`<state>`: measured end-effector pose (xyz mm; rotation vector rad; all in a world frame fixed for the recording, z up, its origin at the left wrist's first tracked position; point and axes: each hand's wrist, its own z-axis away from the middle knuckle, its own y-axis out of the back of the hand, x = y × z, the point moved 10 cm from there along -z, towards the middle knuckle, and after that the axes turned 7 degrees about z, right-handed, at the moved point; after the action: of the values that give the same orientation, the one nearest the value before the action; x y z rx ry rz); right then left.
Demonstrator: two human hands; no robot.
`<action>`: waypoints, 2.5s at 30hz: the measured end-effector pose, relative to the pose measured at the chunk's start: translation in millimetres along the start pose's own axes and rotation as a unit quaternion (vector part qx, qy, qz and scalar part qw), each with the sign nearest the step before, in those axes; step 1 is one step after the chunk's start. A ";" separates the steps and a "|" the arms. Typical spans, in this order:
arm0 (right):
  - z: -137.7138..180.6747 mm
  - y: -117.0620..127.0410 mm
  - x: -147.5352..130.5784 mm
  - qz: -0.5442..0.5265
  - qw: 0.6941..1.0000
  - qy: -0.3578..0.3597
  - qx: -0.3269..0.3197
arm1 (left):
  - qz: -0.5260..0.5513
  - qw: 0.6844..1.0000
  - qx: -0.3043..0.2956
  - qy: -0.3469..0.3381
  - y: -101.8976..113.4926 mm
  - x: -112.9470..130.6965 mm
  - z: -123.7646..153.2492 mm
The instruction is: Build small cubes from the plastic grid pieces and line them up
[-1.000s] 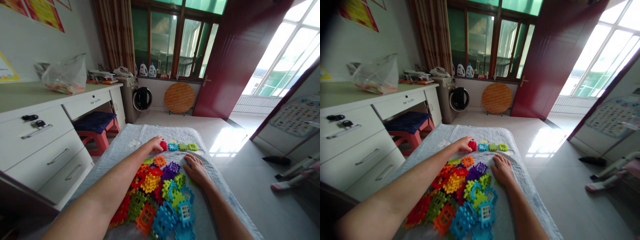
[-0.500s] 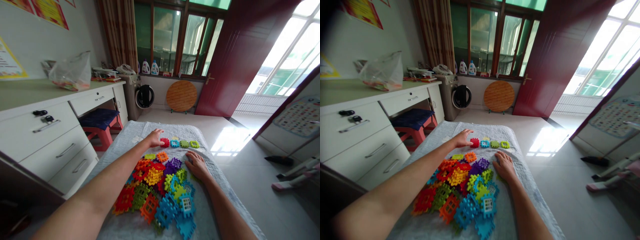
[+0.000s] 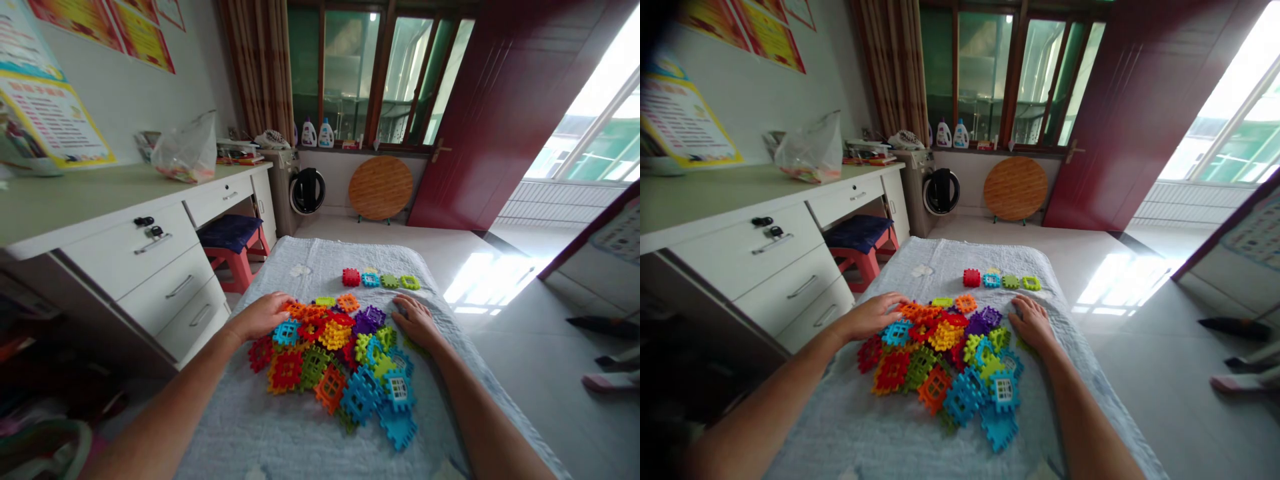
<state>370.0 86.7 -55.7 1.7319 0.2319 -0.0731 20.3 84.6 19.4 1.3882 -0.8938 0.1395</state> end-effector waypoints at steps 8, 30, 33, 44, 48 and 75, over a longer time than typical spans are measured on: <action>0.5 0.6 -1.0 0.003 1.000 -0.001 -0.010 | -0.047 0.996 -0.009 -0.071 -27.3 34.5 -21.7; 1.4 1.9 -0.2 -0.015 0.999 0.019 0.022 | -0.106 0.971 0.193 -0.092 19.7 40.2 -20.9; 1.1 0.3 0.8 -0.017 0.999 0.018 0.021 | -0.144 0.956 0.232 -0.103 31.6 48.0 -1.9; 1.3 0.2 0.3 -0.006 0.999 0.024 0.024 | -0.056 0.996 0.026 -0.058 -1.3 37.4 22.0; 1.4 0.4 0.9 -0.003 0.999 0.026 0.032 | -0.097 0.994 0.051 -0.026 8.5 30.4 15.9; 1.4 1.0 -0.4 -0.013 0.999 0.025 0.024 | -0.170 0.962 -0.197 0.080 -45.9 -5.7 -34.2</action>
<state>369.9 85.2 -54.9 1.7798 0.2916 -0.0556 58.6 106.6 -17.4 1.1165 -0.5034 -0.1806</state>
